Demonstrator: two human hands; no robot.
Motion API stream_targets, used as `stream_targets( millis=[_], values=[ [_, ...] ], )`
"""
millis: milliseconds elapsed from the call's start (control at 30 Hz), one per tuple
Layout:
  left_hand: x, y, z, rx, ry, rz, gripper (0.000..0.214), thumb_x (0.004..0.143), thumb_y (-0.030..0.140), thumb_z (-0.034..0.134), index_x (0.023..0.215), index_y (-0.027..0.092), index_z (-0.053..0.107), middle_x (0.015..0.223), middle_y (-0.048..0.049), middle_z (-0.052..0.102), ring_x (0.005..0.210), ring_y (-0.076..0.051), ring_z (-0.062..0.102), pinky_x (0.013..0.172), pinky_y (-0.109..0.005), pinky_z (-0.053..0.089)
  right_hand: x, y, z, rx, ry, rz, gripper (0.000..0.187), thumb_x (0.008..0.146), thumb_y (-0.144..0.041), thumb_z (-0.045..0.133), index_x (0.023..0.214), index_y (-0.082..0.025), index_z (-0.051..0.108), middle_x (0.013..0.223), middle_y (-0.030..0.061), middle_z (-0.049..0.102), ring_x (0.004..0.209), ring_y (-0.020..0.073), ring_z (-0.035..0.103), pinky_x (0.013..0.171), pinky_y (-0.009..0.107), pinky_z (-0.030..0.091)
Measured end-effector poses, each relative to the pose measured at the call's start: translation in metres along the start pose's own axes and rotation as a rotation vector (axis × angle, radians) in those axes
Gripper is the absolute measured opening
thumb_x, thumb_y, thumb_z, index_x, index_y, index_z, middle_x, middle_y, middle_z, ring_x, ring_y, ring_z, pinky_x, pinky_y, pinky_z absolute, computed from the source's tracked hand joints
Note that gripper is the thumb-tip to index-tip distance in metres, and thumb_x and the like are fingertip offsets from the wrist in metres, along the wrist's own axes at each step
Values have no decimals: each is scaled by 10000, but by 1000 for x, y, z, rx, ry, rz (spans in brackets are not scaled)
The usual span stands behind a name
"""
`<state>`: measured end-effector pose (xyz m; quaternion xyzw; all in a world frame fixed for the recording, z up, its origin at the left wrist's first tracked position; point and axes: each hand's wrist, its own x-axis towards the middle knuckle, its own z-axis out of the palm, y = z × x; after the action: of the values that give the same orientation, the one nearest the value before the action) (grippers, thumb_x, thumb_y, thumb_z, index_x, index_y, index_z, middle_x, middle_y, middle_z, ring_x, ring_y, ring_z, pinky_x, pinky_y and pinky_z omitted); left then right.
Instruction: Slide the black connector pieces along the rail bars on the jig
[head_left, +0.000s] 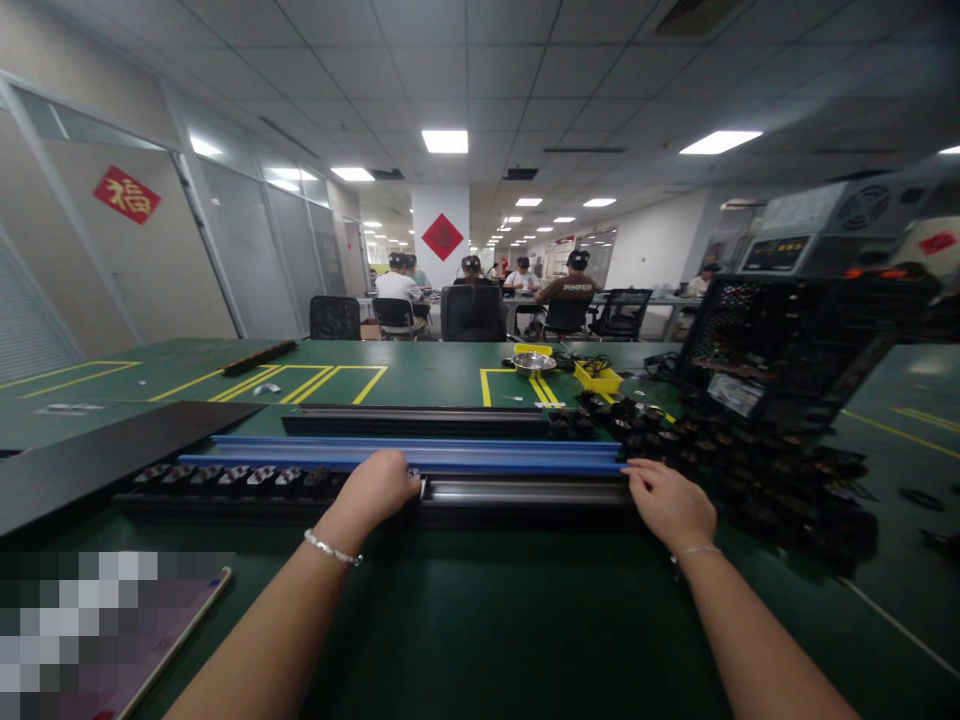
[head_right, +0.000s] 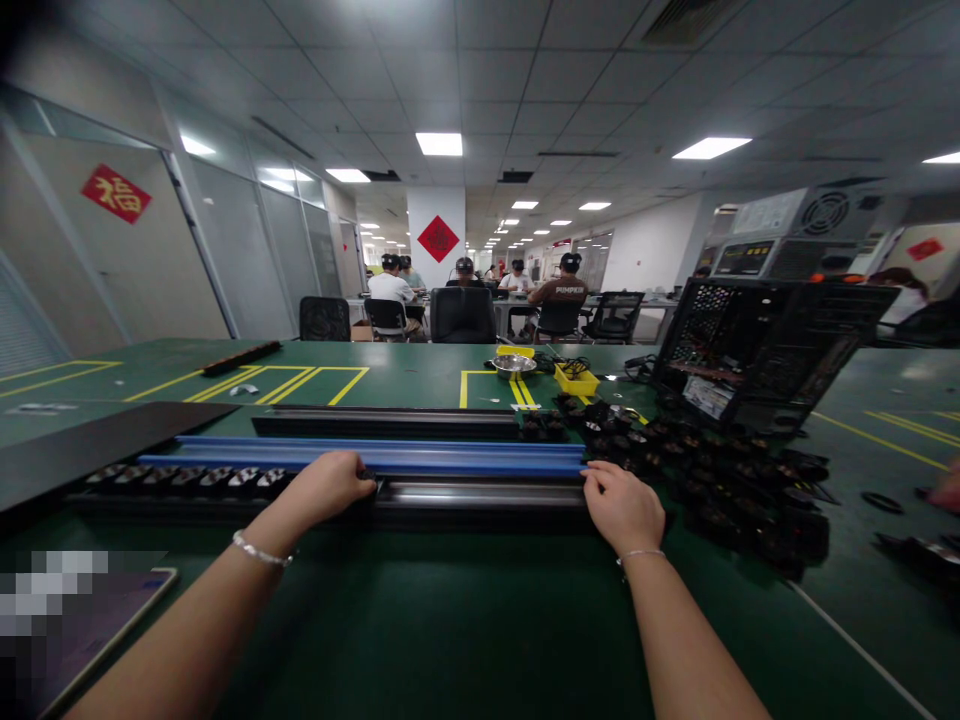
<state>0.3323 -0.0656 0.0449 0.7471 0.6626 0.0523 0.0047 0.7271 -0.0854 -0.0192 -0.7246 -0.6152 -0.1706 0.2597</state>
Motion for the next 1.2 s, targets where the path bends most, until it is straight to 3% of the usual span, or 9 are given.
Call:
stream_targets(
  millis=[567,767,1200],
  values=[
    [-2,7,-1,-40,-4,-10,226,724,342,539,708,142,642,798,-130,671,751,-226,630,624,-271,427,0,-2,-3,-4,-8,0,344,807,-297,368,803,-303,712,1067,-74,651,918,158,597,777,313,463],
    [-2,10,1,-38,32,0,251,729,350,534,790,136,650,861,-139,671,794,-226,624,663,-273,428,0,-3,-3,-18,-6,-10,352,807,-287,364,797,-296,716,1060,-67,654,912,149,599,776,298,464],
    [-5,19,0,-119,29,-13,241,728,378,557,752,150,632,809,-106,680,764,-212,625,607,-267,405,-1,-1,-2,-4,16,-31,345,806,-285,371,801,-294,717,1048,-62,659,880,160,600,754,315,470]
  ],
)
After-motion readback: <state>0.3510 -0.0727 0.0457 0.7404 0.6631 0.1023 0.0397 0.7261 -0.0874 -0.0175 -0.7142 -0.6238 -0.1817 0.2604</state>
